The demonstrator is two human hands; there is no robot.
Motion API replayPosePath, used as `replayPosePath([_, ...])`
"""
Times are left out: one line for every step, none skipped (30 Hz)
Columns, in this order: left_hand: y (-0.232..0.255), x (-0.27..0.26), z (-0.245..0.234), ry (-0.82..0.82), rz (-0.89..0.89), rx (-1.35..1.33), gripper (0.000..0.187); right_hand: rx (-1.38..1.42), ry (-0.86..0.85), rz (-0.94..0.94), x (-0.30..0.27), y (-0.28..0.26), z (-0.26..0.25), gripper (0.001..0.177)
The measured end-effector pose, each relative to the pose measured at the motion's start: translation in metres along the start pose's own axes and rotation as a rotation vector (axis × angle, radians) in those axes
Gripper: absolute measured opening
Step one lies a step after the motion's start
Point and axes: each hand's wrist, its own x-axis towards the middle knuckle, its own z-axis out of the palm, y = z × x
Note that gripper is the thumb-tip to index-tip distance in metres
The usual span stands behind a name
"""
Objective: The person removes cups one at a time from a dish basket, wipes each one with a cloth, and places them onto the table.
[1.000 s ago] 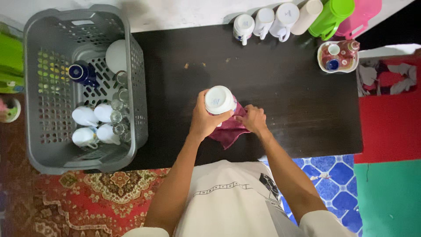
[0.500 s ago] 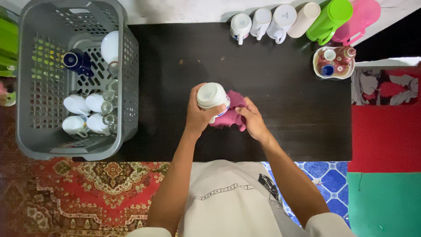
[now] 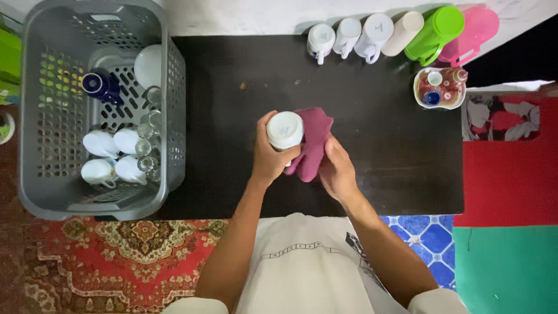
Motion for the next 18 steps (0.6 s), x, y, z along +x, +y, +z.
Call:
replayPosePath([0.001,-0.004,0.0,-0.004,-0.003,-0.003,0.085,-0.002,0.005,0.0,-0.002,0.005,0.004,0.048])
replayPosePath([0.003,-0.003,-0.001,-0.017,-0.012,-0.026,0.089,0.002,0.046,-0.031,0.001,0.009,0.007,0.046])
replayPosePath([0.005,-0.001,-0.001,-0.03,-0.02,-0.049,0.092,0.005,0.086,-0.062,0.007,0.013,0.008,0.045])
replayPosePath([0.007,-0.003,-0.002,-0.031,-0.024,-0.048,0.092,0.006,0.088,-0.059,0.011,0.019,0.008,0.045])
replayPosePath([0.007,-0.005,-0.003,-0.049,-0.009,-0.022,0.093,-0.07,0.107,-0.119,0.016,0.024,0.007,0.043])
replayPosePath([0.008,-0.005,-0.003,-0.073,0.011,0.002,0.094,-0.148,0.129,-0.185,0.02,0.027,0.006,0.044])
replayPosePath([0.008,-0.007,-0.002,-0.08,0.012,0.0,0.094,-0.148,0.135,-0.188,0.02,0.029,0.007,0.044])
replayPosePath([0.009,-0.01,-0.002,-0.061,0.05,-0.012,0.093,-0.141,0.127,-0.185,0.021,0.03,0.009,0.048])
replayPosePath([0.008,-0.009,-0.002,-0.041,0.089,-0.025,0.093,-0.135,0.119,-0.182,0.023,0.03,0.012,0.053])
replayPosePath([0.008,-0.008,-0.004,-0.041,0.087,-0.022,0.093,-0.132,0.119,-0.18,0.026,0.03,0.015,0.053])
replayPosePath([0.007,-0.005,-0.006,-0.037,0.091,-0.006,0.094,-0.066,0.096,-0.132,0.028,0.03,0.018,0.053])
replayPosePath([0.006,-0.008,-0.006,-0.038,0.088,0.007,0.095,-0.001,0.081,-0.08,0.025,0.03,0.021,0.054])
replayPosePath([0.006,-0.014,-0.007,-0.042,0.077,0.006,0.095,0.001,0.091,-0.074,0.02,0.031,0.024,0.054])
replayPosePath([0.006,-0.011,-0.009,-0.042,0.078,0.002,0.094,0.04,0.087,-0.045,0.022,0.032,0.027,0.054])
replayPosePath([0.007,-0.007,-0.011,-0.042,0.079,-0.003,0.093,0.078,0.084,-0.015,0.024,0.031,0.028,0.054])
replayPosePath([0.008,-0.005,-0.011,-0.039,0.08,-0.001,0.093,0.078,0.08,-0.014,0.026,0.029,0.028,0.054])
replayPosePath([0.009,-0.001,-0.012,-0.048,0.059,0.005,0.093,0.083,0.069,-0.016,0.028,0.027,0.027,0.052])
replayPosePath([0.008,-0.002,-0.012,-0.065,0.034,0.01,0.093,0.089,0.066,-0.019,0.026,0.028,0.025,0.05])
